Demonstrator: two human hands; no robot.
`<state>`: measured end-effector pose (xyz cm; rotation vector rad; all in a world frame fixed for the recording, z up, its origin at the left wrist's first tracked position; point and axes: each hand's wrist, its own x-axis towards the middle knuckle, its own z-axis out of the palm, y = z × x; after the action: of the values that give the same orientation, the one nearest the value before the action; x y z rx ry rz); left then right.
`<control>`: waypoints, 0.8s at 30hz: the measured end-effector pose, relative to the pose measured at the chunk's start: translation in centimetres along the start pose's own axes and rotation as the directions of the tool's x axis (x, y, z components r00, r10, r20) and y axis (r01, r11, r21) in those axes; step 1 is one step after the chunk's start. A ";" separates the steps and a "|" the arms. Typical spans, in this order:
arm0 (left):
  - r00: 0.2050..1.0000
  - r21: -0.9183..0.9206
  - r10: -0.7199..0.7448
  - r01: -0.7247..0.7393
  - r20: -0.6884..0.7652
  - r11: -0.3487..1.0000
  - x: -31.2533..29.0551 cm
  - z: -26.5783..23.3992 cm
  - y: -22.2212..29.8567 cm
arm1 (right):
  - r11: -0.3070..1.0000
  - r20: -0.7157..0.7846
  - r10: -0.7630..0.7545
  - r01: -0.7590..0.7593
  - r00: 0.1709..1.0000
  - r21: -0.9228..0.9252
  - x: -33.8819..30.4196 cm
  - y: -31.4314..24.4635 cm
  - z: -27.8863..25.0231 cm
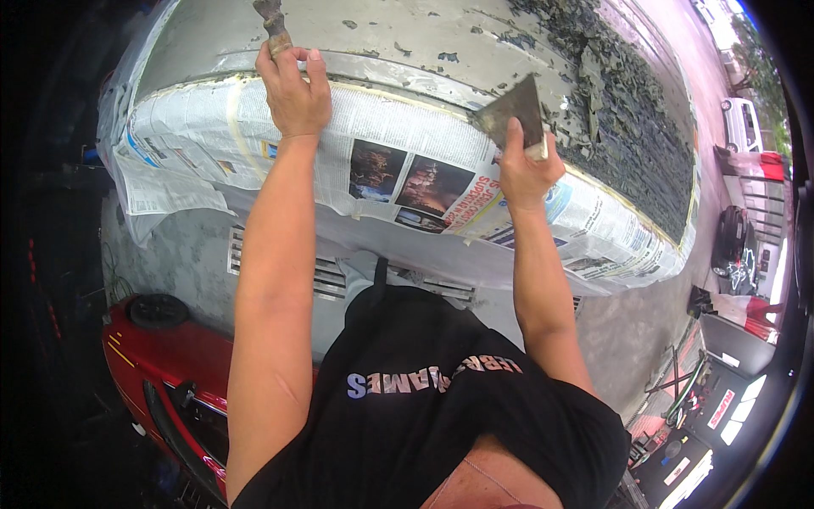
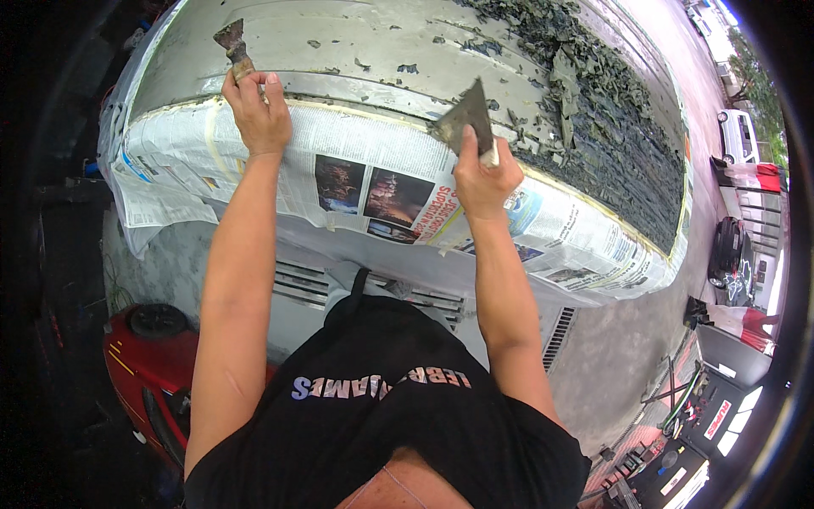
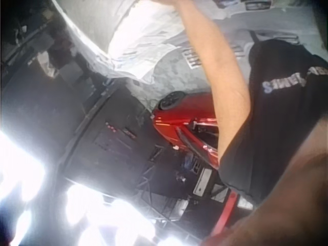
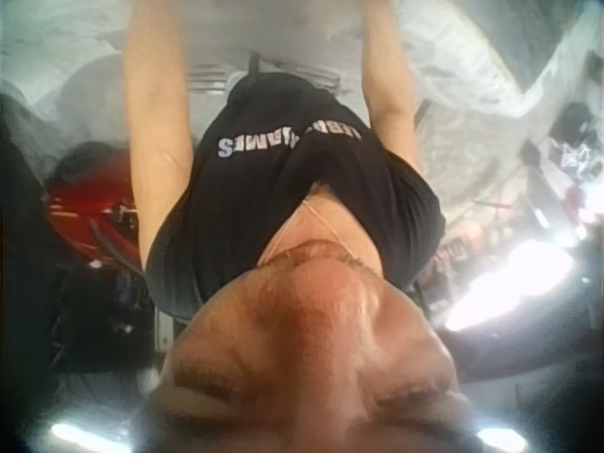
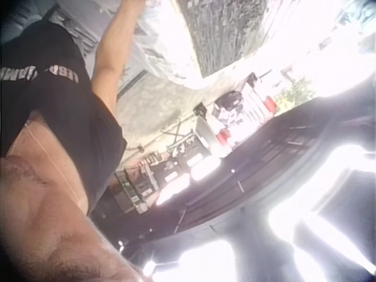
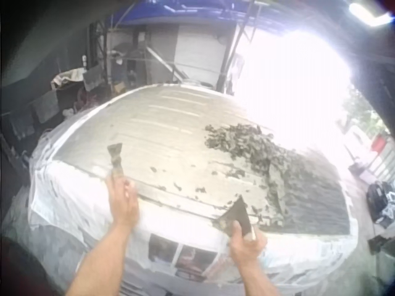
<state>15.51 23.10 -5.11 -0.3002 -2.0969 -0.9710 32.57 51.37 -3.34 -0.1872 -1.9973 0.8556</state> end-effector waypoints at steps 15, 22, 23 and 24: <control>0.999 -0.056 0.026 -0.027 -0.021 0.998 0.0 0.0 -0.3 | 0.999 -0.011 0.032 -0.032 0.999 0.030 0.2 -1.0 2.2; 1.000 -0.057 0.004 -0.004 -0.007 0.998 -0.3 0.0 -0.1 | 0.998 0.014 0.054 -0.054 0.998 0.021 0.5 -2.5 4.3; 1.000 -0.050 0.012 -0.012 -0.008 0.999 -0.3 0.0 -0.1 | 0.997 0.023 0.063 -0.064 0.998 0.036 0.7 -2.9 4.6; 1.000 -0.043 0.020 -0.020 -0.009 0.999 -0.2 0.0 -0.2 | 0.996 0.032 0.072 -0.074 0.997 0.050 0.7 -3.3 4.9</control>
<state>15.53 22.98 -5.42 -0.3377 -2.0636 -1.0047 28.92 46.84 -2.39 -0.2207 -2.0043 0.9599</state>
